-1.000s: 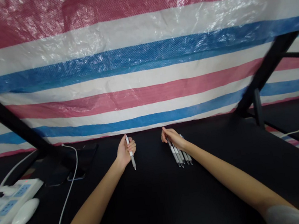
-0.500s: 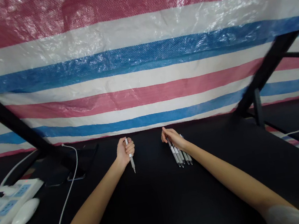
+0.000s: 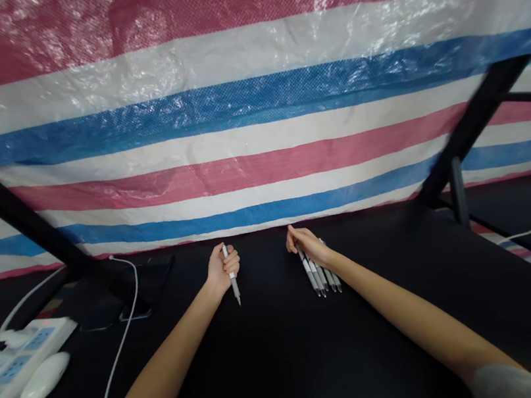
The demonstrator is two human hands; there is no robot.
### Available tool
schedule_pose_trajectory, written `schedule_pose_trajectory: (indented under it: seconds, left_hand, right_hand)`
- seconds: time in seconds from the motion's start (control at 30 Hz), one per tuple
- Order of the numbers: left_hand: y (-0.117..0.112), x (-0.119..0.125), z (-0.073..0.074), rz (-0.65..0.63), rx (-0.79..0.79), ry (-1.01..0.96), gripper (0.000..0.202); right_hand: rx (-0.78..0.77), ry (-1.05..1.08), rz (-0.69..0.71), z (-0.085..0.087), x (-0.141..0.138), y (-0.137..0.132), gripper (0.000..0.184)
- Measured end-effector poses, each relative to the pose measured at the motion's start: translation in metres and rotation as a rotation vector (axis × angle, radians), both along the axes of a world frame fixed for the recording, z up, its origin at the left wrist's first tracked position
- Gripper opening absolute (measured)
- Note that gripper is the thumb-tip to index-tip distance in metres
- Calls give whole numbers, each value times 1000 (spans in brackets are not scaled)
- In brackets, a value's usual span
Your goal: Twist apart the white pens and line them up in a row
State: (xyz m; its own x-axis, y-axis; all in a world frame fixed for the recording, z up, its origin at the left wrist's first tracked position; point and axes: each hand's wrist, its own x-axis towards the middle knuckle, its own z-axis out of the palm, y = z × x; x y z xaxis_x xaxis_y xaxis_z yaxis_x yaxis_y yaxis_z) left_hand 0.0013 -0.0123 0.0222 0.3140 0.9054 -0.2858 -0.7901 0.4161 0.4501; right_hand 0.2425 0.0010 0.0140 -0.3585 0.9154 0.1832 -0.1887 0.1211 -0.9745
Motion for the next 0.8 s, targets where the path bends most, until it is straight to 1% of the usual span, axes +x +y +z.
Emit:
schedule_pose_trajectory:
  seconds: [0.2, 0.33, 0.47, 0.53, 0.6, 0.67, 0.73, 0.8]
  left_hand:
    - [1, 0, -2, -2, 22, 31, 31]
    - [2, 0, -4, 12, 41, 55, 29]
    - [2, 5, -5, 62, 91, 155, 30]
    - [2, 10, -7, 102, 138, 257, 29]
    - [2, 16, -10, 144, 211, 400, 22]
    - [2, 18, -14, 183, 337, 590, 17]
    - [1, 16, -17, 206, 511, 832, 28]
    - [1, 10, -18, 192, 676, 1071, 37]
  right_hand:
    - [-30, 34, -15, 4, 0, -1, 49]
    - [-44, 78, -20, 3, 1, 0, 48]
    - [-89, 174, -44, 1, 4, 4, 46]
    - [-131, 238, -63, 2, 6, 7, 44]
    - [-154, 289, -90, 4, 9, 10, 43]
    - [-140, 274, -129, 9, 13, 12, 42]
    - [-90, 137, -168, 16, 18, 12, 43]
    - [-2, -121, -176, 25, 24, 11, 41]
